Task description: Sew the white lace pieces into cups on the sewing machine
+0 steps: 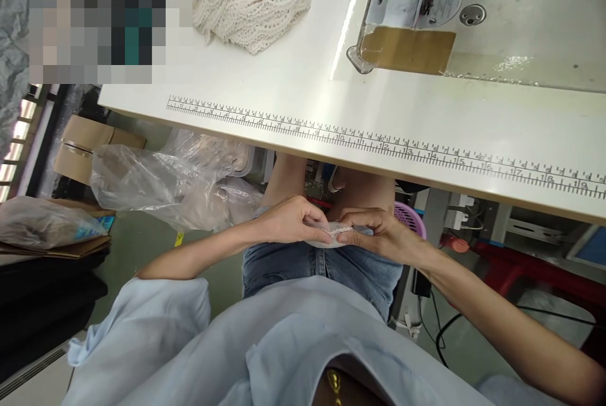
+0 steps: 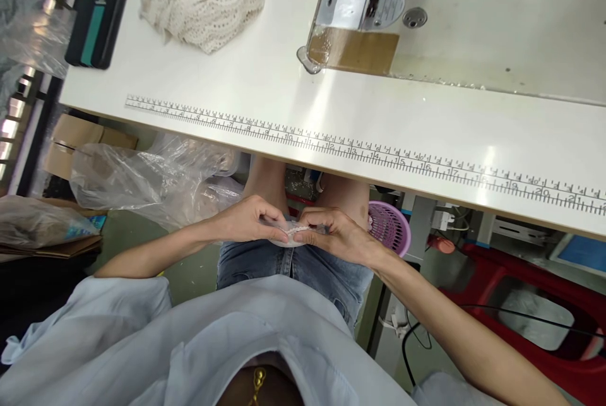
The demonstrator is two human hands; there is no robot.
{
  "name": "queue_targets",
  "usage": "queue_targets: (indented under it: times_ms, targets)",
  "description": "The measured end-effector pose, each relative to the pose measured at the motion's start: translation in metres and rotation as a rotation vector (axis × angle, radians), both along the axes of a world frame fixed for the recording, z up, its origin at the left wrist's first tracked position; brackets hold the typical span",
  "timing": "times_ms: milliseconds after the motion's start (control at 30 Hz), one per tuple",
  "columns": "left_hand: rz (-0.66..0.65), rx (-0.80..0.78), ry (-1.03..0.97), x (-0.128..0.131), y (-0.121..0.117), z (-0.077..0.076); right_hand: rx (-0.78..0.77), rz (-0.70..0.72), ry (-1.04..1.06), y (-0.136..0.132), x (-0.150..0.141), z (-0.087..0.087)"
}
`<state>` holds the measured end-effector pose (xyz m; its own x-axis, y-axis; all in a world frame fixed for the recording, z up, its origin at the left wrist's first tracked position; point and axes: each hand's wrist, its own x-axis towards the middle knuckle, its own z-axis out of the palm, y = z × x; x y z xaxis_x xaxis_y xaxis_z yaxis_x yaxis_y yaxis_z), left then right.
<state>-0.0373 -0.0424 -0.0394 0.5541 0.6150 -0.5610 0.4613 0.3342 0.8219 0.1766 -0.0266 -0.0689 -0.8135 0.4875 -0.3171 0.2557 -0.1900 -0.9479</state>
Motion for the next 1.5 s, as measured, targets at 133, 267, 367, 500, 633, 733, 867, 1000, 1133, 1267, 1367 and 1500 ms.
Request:
queue_targets:
  times_ms: [133,267,367,500,633,733,867,1000,1133,1267,1367,1500]
  targets:
    - [0.02,-0.027,-0.002,-0.001,-0.001,-0.001,0.002,0.006,0.017,0.0,0.0,0.001]
    - [0.017,-0.018,0.024,-0.001,-0.001,-0.002,0.044,0.022,0.022,-0.001,0.001,-0.001]
    - [0.031,-0.023,0.015,-0.002,-0.001,-0.003,0.118,0.018,0.005,-0.003,0.002,-0.004]
    - [0.04,-0.036,-0.023,-0.004,-0.003,-0.004,0.161,-0.015,-0.024,-0.006,0.002,-0.005]
    - [0.04,-0.046,0.004,-0.006,-0.005,-0.004,0.105,-0.005,-0.037,-0.006,0.002,-0.002]
    - [0.044,-0.062,0.017,-0.008,-0.005,-0.004,0.088,0.002,-0.037,-0.005,0.0,-0.001]
    - [0.042,-0.069,-0.009,-0.009,-0.005,-0.004,0.085,0.003,-0.042,-0.004,-0.002,0.0]
    - [0.017,-0.029,-0.069,-0.005,-0.002,-0.002,0.1,0.012,-0.031,-0.005,-0.003,0.001]
    - [0.008,-0.008,-0.002,0.0,0.001,0.0,0.156,-0.002,-0.075,-0.005,-0.003,0.001]
    - [0.04,-0.057,-0.066,0.001,0.001,-0.001,0.123,-0.019,-0.071,-0.004,0.002,0.004]
    - [0.081,-0.167,-0.131,0.001,0.0,-0.004,0.058,-0.004,-0.016,-0.001,0.006,0.006]
    - [0.111,-0.23,-0.201,0.003,-0.001,-0.005,-0.04,0.01,0.067,0.001,0.007,0.004]
